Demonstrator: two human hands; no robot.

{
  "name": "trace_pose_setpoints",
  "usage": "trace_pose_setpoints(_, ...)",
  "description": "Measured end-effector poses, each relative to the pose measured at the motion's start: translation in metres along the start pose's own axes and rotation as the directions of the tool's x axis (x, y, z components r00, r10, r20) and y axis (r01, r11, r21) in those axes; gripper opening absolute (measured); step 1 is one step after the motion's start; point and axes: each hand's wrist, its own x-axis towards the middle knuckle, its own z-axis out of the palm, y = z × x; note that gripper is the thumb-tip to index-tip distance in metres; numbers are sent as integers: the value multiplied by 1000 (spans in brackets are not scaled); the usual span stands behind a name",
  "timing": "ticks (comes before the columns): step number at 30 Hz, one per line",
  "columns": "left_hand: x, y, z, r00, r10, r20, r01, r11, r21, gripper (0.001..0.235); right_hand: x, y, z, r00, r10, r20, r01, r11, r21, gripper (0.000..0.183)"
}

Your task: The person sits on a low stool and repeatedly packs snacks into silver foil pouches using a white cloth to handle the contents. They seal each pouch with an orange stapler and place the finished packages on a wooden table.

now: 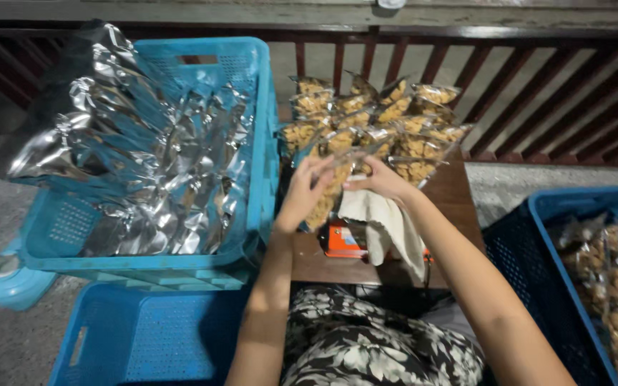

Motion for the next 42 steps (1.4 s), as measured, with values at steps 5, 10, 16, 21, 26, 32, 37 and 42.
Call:
trace_pose_setpoints(5, -42, -51, 3, 990, -87, -110, 109, 973, 206, 38, 40, 84, 18, 989, 139, 41, -142, 985, 101, 64)
trace_pose_setpoints(10, -55, -133, 25, 889, -285, -358, 297, 955, -21, 28, 58, 103, 46, 988, 113, 104, -135, 961, 242, 70)
trace_pose_setpoints(16, -50, -166, 49, 749, -402, -527, 237, 905, -353, 36, 50, 76, 60, 993, 16, 119, -65, 909, 413, 81)
trace_pose_setpoints(21, -56, -122, 57, 660, -404, -633, 315, 914, -255, 75, -16, 16, 48, 935, -36, -352, 21, 999, -46, 32)
trace_pose_setpoints(26, -83, 0, 44, 822, -545, -164, 489, 824, -286, 60, -68, -26, 40, 926, -117, -360, 178, 974, 141, 24)
trace_pose_setpoints(32, -70, 105, -2, 872, -379, 310, 489, 708, -510, 36, -123, -76, 47, 951, -162, -263, 237, 930, 282, 33)
trace_pose_setpoints(37, -46, 153, -65, 996, 65, 63, -68, 997, 46, 19, -136, -119, 39, 970, -243, 1, 233, 927, -294, 29)
trace_pose_setpoints(42, -7, 156, -131, 970, -214, 118, 234, 954, -190, 19, -119, -140, 32, 825, -559, 81, 565, 819, -98, 38)
